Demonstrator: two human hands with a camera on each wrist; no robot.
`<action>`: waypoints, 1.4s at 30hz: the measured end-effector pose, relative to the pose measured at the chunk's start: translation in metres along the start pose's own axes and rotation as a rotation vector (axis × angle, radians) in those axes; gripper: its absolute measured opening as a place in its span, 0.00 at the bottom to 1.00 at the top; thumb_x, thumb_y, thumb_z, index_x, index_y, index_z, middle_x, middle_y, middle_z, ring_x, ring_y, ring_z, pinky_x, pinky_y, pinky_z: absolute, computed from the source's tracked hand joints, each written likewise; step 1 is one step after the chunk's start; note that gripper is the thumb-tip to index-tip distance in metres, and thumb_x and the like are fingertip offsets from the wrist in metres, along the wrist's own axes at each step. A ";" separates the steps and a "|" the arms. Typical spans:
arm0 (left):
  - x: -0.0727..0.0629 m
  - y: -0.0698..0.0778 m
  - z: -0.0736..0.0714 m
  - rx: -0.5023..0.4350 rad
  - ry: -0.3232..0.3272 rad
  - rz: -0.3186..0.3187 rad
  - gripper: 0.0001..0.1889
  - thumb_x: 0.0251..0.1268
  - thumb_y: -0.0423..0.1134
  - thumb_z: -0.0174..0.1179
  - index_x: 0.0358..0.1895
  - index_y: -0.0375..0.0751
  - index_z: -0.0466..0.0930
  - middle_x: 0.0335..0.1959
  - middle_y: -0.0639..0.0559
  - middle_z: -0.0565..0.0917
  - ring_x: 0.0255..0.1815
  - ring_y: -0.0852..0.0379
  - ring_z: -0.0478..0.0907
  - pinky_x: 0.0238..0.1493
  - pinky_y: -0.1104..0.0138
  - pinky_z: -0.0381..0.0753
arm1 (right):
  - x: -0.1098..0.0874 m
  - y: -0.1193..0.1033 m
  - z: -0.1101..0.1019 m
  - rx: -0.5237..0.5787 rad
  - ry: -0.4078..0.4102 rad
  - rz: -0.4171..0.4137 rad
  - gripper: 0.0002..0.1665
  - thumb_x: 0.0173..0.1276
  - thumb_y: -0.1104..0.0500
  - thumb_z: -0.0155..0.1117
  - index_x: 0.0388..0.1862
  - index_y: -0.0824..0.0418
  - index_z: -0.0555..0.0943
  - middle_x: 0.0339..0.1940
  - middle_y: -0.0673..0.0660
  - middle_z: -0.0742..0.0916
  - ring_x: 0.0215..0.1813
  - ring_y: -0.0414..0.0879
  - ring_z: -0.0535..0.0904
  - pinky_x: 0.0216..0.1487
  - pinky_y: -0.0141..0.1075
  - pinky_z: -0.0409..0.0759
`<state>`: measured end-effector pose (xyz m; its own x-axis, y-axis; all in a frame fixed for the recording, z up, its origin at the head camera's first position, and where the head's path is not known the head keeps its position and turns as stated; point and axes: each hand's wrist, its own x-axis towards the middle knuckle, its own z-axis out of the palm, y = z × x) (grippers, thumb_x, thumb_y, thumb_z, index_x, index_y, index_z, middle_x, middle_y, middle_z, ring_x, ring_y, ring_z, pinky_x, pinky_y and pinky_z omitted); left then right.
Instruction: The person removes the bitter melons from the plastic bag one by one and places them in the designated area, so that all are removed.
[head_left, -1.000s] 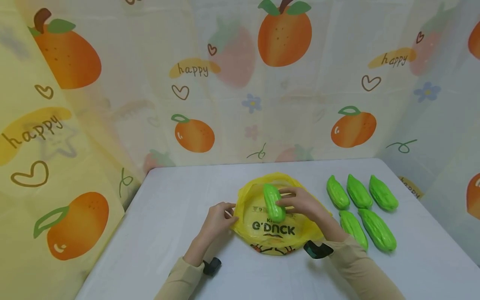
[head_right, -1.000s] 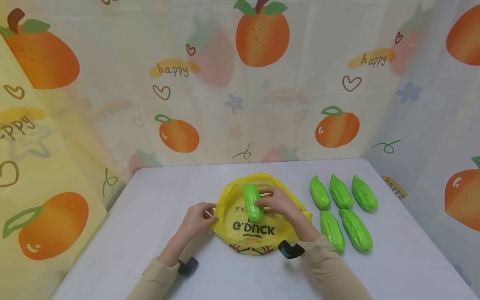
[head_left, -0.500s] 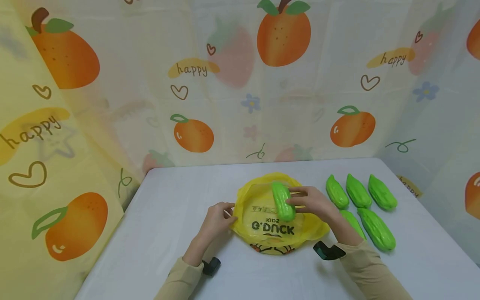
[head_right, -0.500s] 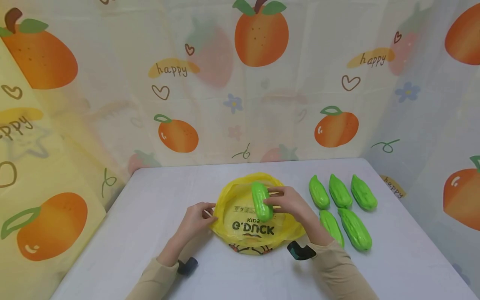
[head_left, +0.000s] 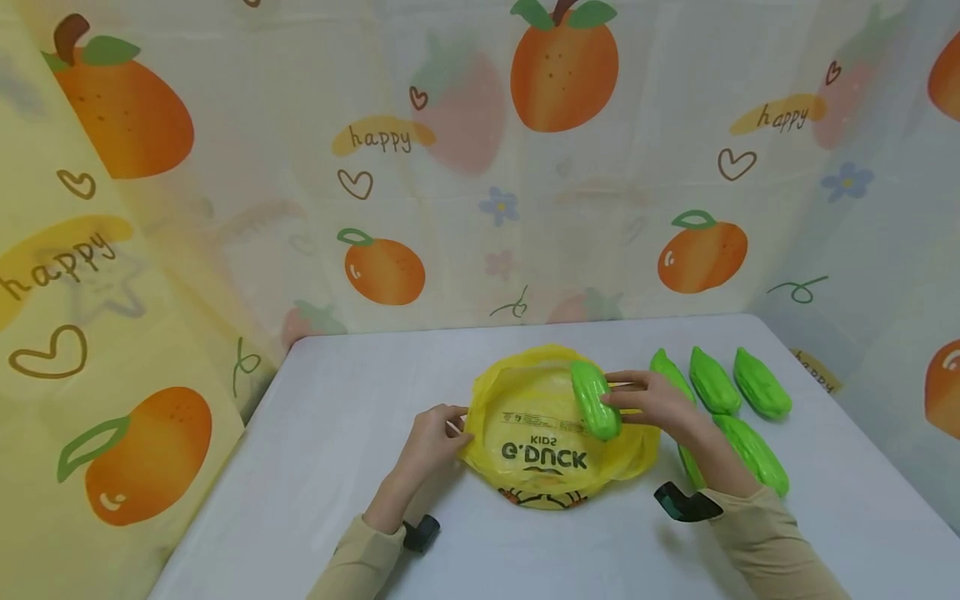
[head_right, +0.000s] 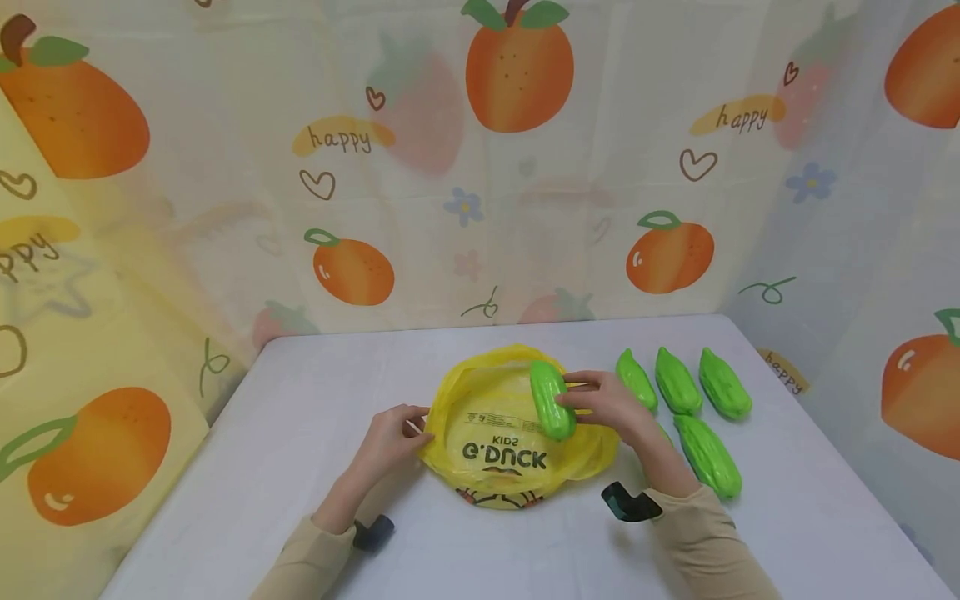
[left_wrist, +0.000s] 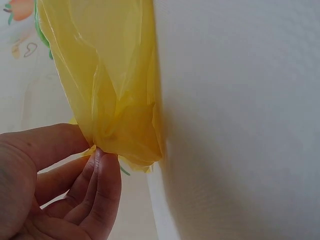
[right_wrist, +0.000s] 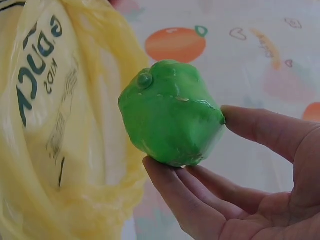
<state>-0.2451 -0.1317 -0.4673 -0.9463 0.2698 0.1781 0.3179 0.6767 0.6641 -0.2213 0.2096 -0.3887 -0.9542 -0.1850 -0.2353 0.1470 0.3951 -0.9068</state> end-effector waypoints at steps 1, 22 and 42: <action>0.000 0.000 0.000 0.000 0.000 -0.003 0.19 0.52 0.33 0.68 0.50 0.36 0.82 0.32 0.50 0.81 0.30 0.60 0.79 0.30 0.74 0.79 | -0.002 0.000 -0.002 -0.001 -0.001 -0.003 0.40 0.65 0.51 0.64 0.69 0.70 0.62 0.64 0.72 0.72 0.60 0.56 0.76 0.54 0.44 0.80; 0.000 0.004 -0.002 -0.007 -0.005 -0.019 0.20 0.53 0.33 0.68 0.51 0.35 0.81 0.33 0.48 0.82 0.31 0.59 0.80 0.30 0.73 0.80 | -0.022 0.014 -0.042 -0.086 0.033 -0.018 0.43 0.67 0.47 0.60 0.71 0.71 0.59 0.69 0.74 0.66 0.63 0.60 0.72 0.57 0.46 0.78; -0.002 0.007 -0.002 -0.020 -0.006 -0.025 0.20 0.53 0.33 0.68 0.51 0.35 0.81 0.32 0.50 0.81 0.31 0.59 0.80 0.29 0.73 0.80 | -0.044 0.034 -0.079 -0.158 0.072 0.012 0.41 0.72 0.47 0.53 0.70 0.75 0.57 0.69 0.76 0.64 0.63 0.61 0.71 0.57 0.48 0.77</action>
<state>-0.2417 -0.1292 -0.4617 -0.9537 0.2566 0.1571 0.2926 0.6696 0.6827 -0.1951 0.3019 -0.3814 -0.9696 -0.1167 -0.2152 0.1214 0.5344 -0.8364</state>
